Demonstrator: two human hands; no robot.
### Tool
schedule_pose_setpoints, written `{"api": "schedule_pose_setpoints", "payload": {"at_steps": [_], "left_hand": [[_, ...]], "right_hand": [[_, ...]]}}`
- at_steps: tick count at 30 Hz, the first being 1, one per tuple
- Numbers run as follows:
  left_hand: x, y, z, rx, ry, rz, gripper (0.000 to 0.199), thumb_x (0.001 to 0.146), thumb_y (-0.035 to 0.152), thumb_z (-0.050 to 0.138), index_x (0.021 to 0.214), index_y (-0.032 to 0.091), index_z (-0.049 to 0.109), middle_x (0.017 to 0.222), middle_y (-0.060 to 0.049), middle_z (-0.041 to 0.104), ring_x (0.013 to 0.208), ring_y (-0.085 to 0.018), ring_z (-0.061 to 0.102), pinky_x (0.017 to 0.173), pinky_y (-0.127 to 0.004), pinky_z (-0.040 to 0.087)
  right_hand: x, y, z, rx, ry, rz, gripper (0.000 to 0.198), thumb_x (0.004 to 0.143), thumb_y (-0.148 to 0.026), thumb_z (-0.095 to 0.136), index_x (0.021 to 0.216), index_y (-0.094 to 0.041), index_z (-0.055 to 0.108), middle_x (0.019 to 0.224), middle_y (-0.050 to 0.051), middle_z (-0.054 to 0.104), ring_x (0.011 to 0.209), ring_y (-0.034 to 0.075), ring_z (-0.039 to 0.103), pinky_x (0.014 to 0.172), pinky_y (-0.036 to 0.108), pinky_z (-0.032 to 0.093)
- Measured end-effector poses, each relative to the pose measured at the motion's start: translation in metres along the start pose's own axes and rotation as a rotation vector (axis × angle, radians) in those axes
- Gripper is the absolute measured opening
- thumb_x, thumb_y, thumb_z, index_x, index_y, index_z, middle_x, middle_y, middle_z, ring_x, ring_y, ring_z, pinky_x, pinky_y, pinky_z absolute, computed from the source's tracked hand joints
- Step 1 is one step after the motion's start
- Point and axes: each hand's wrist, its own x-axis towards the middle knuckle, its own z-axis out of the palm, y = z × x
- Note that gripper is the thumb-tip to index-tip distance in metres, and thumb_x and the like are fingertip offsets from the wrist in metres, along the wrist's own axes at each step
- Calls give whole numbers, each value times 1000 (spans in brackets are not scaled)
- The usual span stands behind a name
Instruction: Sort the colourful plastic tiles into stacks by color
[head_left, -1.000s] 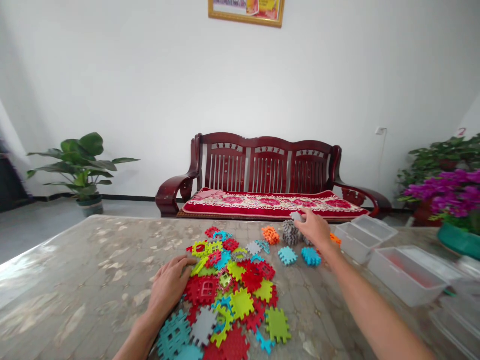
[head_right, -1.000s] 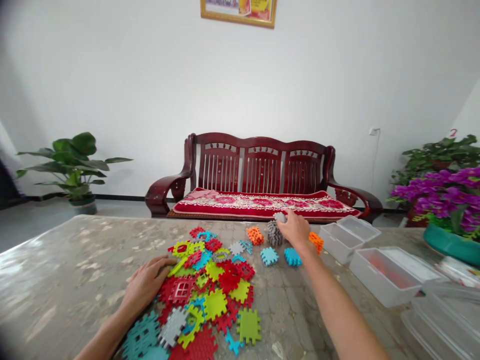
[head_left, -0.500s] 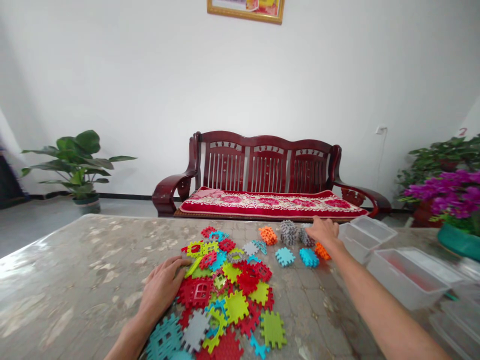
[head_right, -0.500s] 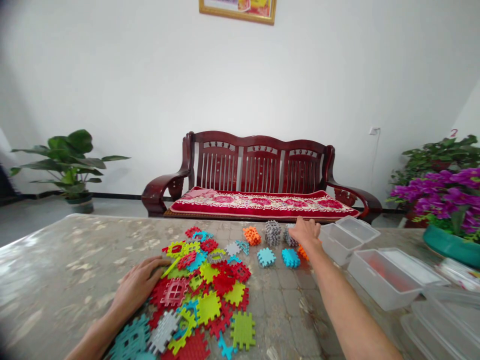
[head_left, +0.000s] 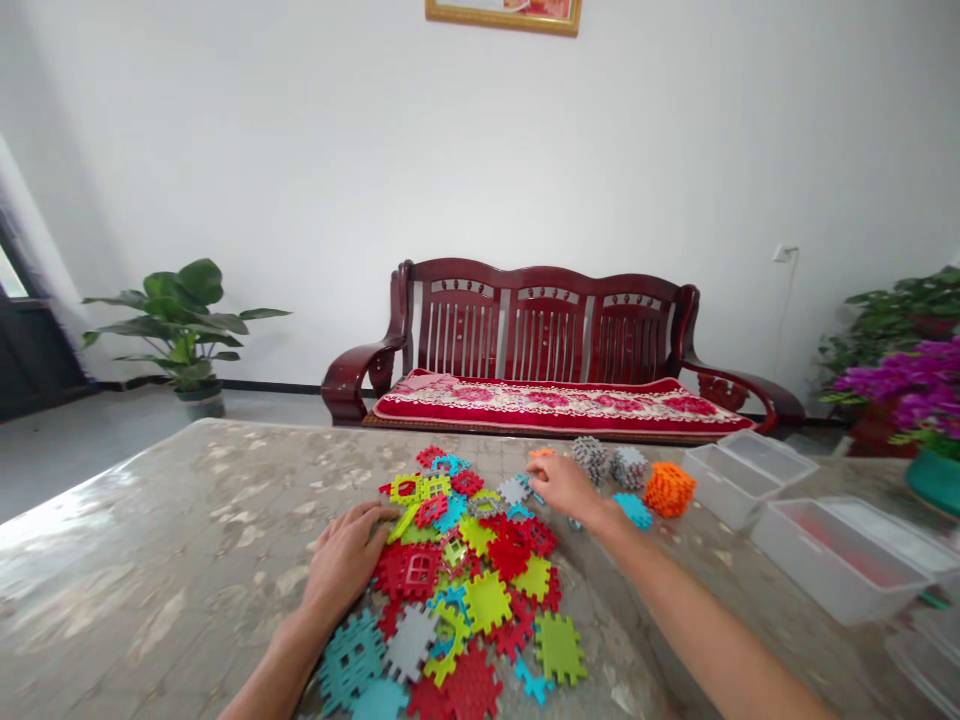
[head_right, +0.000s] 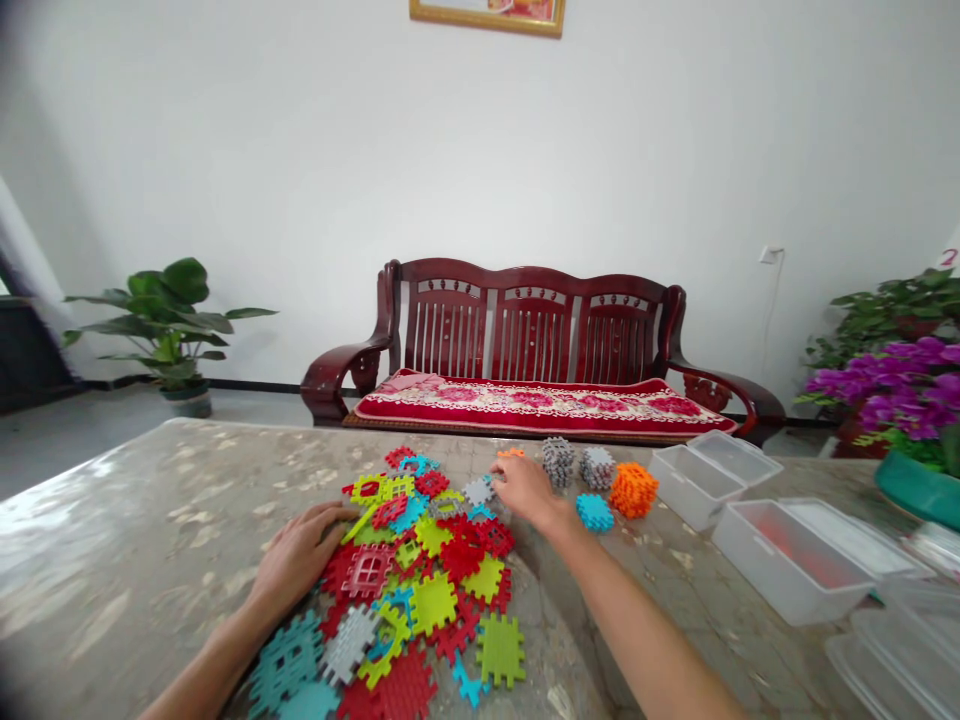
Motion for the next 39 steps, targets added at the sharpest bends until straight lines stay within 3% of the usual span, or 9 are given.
{"api": "schedule_pose_setpoints", "payload": {"at_steps": [5,13,20,25,34,39], "left_hand": [[-2,4,-4,-10,4,-18,35,89,27,44,106,33,73,127,1,68,121,-21,59,108,-38,39],[-3,5,-3,-17,-5,-24,35,89,26,43,108,33,72,129,0,66,123,-23,57,108,-41,38],[-3,6,-3,-20,-7,-41,34,90,27,44,108,33,73,130,0,66,122,-22,57,108,-40,37],[-3,7,-4,-23,-4,-46,34,88,26,46,108,32,73,130,-1,66,122,-22,57,108,-40,36],[-4,9,-4,-27,5,-47,35,89,26,45,109,33,73,129,0,66,122,-22,57,108,-39,37],[-4,8,-4,-26,5,-48,34,89,26,45,108,32,73,129,-1,66,121,-23,57,108,-41,37]], "right_hand": [[18,-31,25,-97,-102,-33,36,78,-20,63,113,-23,71,119,8,71,115,26,62,95,33,45],[28,-32,35,-87,-132,-121,51,79,-19,62,131,-22,60,136,8,61,127,23,54,107,32,39],[24,-36,37,-106,-112,-97,50,78,-15,60,127,-22,61,132,9,62,122,23,57,102,31,42],[21,-40,38,-149,-86,4,43,78,-18,59,120,-14,63,125,17,64,117,29,59,97,36,44],[20,-45,28,-197,-130,128,48,69,-11,61,116,-16,66,114,16,71,107,30,66,85,34,50],[23,-48,31,-179,-126,138,43,72,-19,61,115,-15,67,113,18,71,107,33,66,84,38,51]]}}
